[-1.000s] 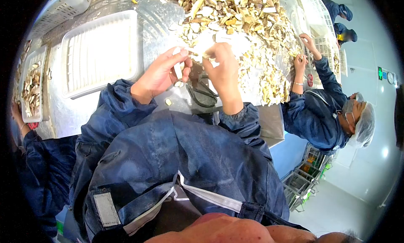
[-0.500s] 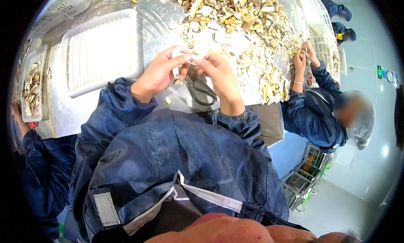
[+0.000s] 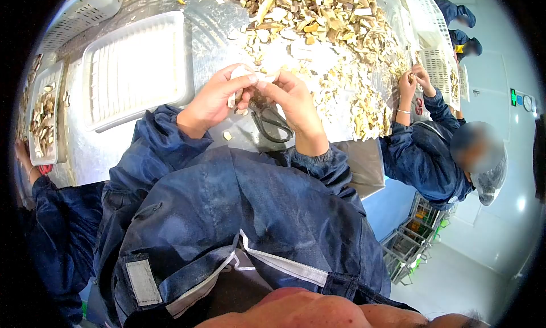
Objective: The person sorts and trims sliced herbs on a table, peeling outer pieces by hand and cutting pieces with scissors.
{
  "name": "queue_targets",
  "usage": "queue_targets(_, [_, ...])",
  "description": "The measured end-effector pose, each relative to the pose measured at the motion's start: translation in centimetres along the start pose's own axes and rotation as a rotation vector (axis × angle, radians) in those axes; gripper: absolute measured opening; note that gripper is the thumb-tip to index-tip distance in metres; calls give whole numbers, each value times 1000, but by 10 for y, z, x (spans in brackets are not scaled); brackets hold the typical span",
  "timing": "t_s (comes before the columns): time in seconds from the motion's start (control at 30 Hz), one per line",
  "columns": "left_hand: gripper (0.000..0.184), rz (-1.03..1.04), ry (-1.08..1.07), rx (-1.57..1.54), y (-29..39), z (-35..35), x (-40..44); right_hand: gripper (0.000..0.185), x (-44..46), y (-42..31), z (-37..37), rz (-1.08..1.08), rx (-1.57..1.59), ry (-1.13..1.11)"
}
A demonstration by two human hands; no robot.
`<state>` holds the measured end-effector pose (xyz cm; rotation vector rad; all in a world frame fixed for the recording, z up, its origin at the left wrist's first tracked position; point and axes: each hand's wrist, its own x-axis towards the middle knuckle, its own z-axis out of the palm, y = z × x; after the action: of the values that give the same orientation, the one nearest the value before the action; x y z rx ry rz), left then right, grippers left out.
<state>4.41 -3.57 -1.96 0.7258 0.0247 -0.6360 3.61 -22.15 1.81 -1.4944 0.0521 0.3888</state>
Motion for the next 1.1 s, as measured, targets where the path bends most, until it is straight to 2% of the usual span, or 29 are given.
queue_targets(0.17, [12,1,25,22,2,7,-2,13,0,1,1,-14,-23,2])
queue_targets(0.47, [11,-57,17,-81,5,10,-3,12,-1,5,2,7,197,-86])
queue_targets(0.67, [10,-65,72,-115,6,9,-3,10,-4,-3,-10,18,185,33])
queue_targets(0.7, [11,-61,84,-107,6,9,-4,15,-3,0,-21,-5,105,33])
queue_targets(0.83, [13,-25,90,-93,3,9,-3,29,-9,-1,-42,-376,-891,340])
queue_targets(0.93, [14,-20,74,1,2,12,-3,29,-13,-8,-22,-237,-611,272])
queue_targets(0.97, [15,-27,57,35,1,10,-4,27,-14,-8,-14,-170,-522,170])
queue_targets(1.0, [15,-30,40,70,2,10,-3,23,-15,-9,-2,-108,-269,65])
queue_targets(1.1, [16,1,5,71,4,13,-4,19,-10,-3,-1,-75,-169,-16])
